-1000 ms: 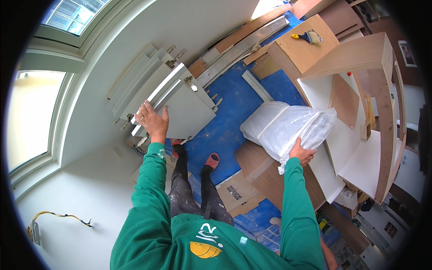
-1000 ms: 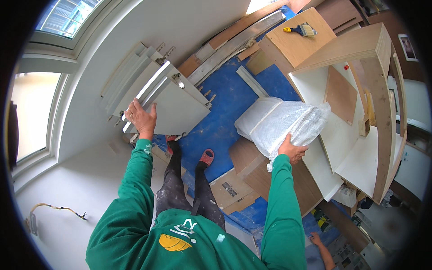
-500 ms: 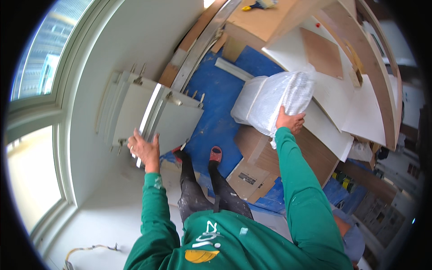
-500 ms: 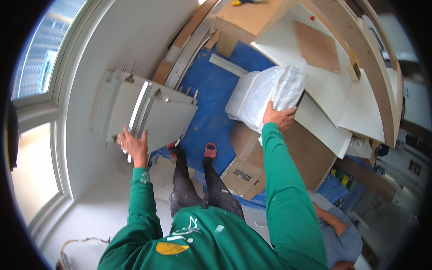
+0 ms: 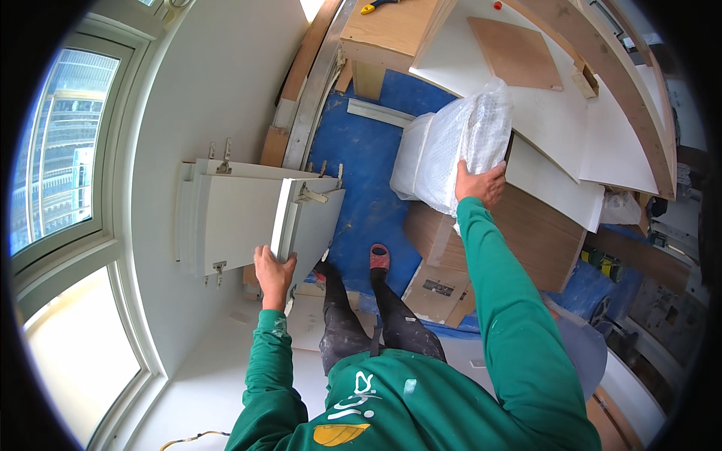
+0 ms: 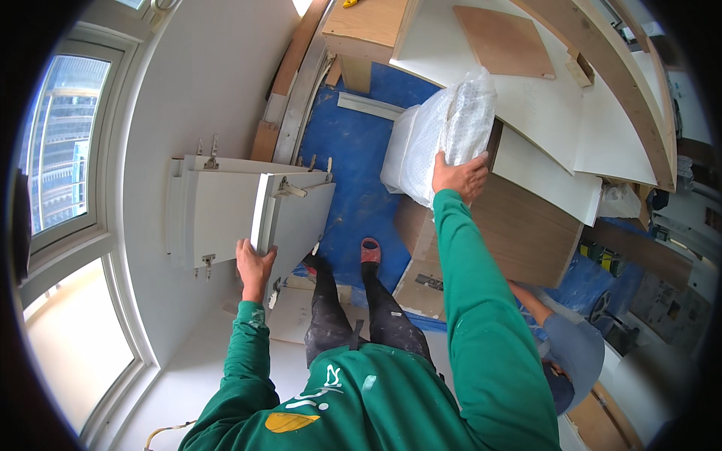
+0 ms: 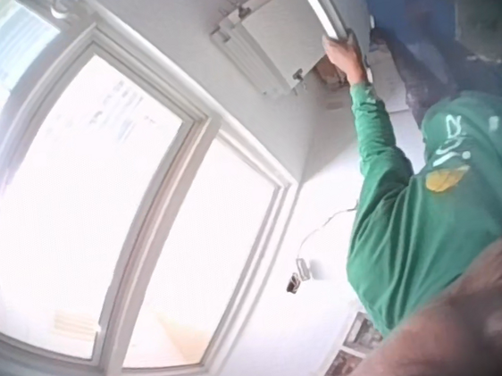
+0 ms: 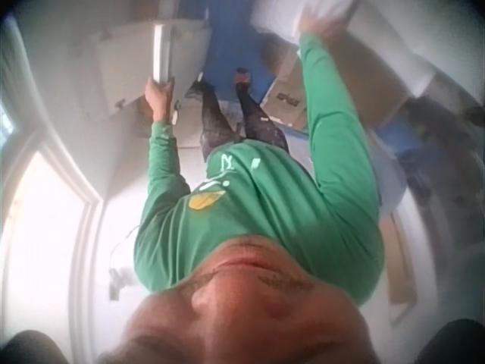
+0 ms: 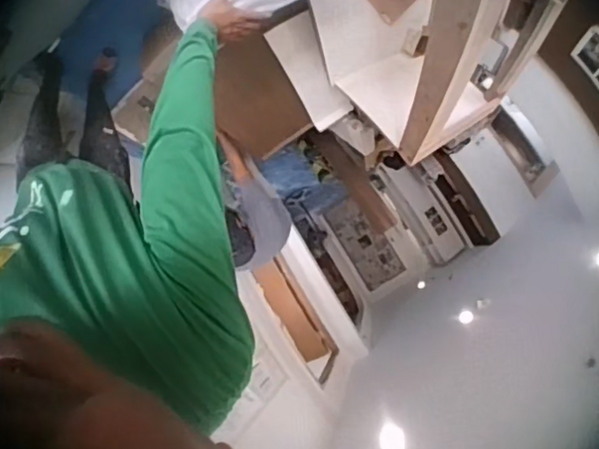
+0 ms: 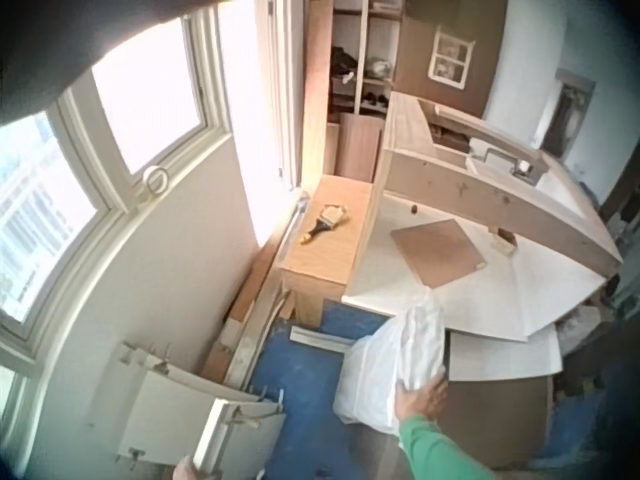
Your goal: The person organizes white cabinet doors and wooden panels on the floor, then moves to a window frame to apply masking tape and scrape the wall surface with a utility knife.
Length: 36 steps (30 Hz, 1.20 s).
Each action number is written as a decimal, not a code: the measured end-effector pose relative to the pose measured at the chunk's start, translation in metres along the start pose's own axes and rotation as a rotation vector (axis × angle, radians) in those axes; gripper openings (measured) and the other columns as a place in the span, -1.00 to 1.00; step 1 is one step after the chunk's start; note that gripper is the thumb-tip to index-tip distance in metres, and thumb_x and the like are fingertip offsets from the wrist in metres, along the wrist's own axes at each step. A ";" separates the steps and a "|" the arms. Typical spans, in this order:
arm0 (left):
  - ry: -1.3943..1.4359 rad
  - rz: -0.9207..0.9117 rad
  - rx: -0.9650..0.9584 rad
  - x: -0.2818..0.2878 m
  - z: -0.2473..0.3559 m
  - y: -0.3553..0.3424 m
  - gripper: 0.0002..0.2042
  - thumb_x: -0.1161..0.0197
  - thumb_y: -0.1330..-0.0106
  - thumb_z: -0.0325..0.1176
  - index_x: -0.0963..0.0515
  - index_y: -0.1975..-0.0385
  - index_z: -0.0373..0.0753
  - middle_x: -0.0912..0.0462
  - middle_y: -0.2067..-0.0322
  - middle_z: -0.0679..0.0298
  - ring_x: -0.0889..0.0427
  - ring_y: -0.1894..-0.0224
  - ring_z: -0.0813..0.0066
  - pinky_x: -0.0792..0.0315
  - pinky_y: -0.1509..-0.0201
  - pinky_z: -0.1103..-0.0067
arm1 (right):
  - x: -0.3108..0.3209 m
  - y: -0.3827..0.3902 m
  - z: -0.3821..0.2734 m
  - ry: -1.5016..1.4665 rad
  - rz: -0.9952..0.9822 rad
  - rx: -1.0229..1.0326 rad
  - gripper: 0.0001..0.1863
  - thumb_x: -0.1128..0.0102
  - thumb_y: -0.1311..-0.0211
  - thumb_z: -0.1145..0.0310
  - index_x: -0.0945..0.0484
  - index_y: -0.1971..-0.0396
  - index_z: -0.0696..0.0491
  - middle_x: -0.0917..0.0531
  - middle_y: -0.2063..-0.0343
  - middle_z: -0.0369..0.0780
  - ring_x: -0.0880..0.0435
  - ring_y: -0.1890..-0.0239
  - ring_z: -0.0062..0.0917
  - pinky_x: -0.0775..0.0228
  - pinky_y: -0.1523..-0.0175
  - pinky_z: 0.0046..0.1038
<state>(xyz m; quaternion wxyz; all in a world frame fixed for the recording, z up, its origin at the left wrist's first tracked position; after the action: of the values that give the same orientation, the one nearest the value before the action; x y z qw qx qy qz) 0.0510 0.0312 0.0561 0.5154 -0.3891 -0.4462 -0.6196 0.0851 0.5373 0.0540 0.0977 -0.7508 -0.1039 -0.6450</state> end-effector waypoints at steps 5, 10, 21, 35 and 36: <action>0.186 -0.212 0.138 0.011 0.023 -0.004 -0.46 -0.56 -0.02 -0.20 -0.54 0.05 -0.35 -0.72 0.20 -0.11 -0.70 0.11 -0.18 -0.55 -0.02 0.12 | -0.002 0.000 -0.003 0.014 0.006 -0.001 0.17 -0.38 -0.06 -0.25 -0.03 -0.51 0.11 -0.41 -0.24 0.04 -0.38 -0.34 -0.10 -0.25 -0.41 -0.11; 0.176 -0.336 0.089 -0.004 0.021 -0.004 -0.49 -0.53 -0.02 -0.20 -0.60 0.08 -0.40 -0.74 0.30 -0.16 -0.74 0.17 -0.18 -0.60 0.00 0.18 | -0.002 -0.002 0.002 0.003 0.006 0.005 0.17 -0.38 -0.07 -0.25 -0.02 -0.51 0.11 -0.40 -0.25 0.05 -0.38 -0.34 -0.10 -0.26 -0.40 -0.12; 0.125 -0.325 -0.006 -0.005 0.043 -0.003 -0.58 -0.50 -0.01 -0.23 -0.61 0.23 -0.43 -0.74 0.37 -0.16 -0.75 0.26 -0.17 -0.62 0.06 0.18 | 0.003 -0.001 -0.002 -0.016 -0.067 -0.052 0.19 -0.39 -0.04 -0.25 0.01 -0.53 0.07 -0.33 -0.34 0.03 -0.30 -0.42 -0.11 -0.17 -0.46 -0.08; 0.103 -0.377 0.016 0.000 0.107 -0.029 -0.58 -0.50 0.02 -0.24 -0.64 0.27 -0.47 -0.75 0.39 -0.15 -0.76 0.27 -0.14 -0.63 0.05 0.21 | 0.004 -0.002 0.002 -0.046 -0.066 -0.037 0.17 -0.41 0.00 -0.22 -0.05 -0.49 0.11 -0.40 -0.25 -0.01 -0.39 -0.32 -0.15 -0.23 -0.39 -0.12; 0.104 -0.377 -0.001 0.003 0.113 -0.033 -0.58 -0.51 0.02 -0.23 -0.64 0.28 -0.47 -0.75 0.40 -0.14 -0.76 0.27 -0.14 -0.64 0.05 0.21 | 0.009 -0.001 0.000 -0.054 -0.091 -0.040 0.17 -0.41 -0.01 -0.21 -0.06 -0.49 0.11 -0.40 -0.25 -0.01 -0.40 -0.32 -0.15 -0.23 -0.39 -0.12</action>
<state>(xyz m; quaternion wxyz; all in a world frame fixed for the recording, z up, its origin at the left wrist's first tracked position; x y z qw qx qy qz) 0.0202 0.1404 0.0876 0.4122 -0.2664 -0.4837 -0.7247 0.0863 0.5390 0.0624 0.0506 -0.7642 -0.1276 -0.6301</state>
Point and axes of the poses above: each hand's wrist, its own y-axis away from the middle knuckle, its own x-axis out of the back of the hand, z = x × y, the point moved 3 cm from there along -y, towards the middle knuckle
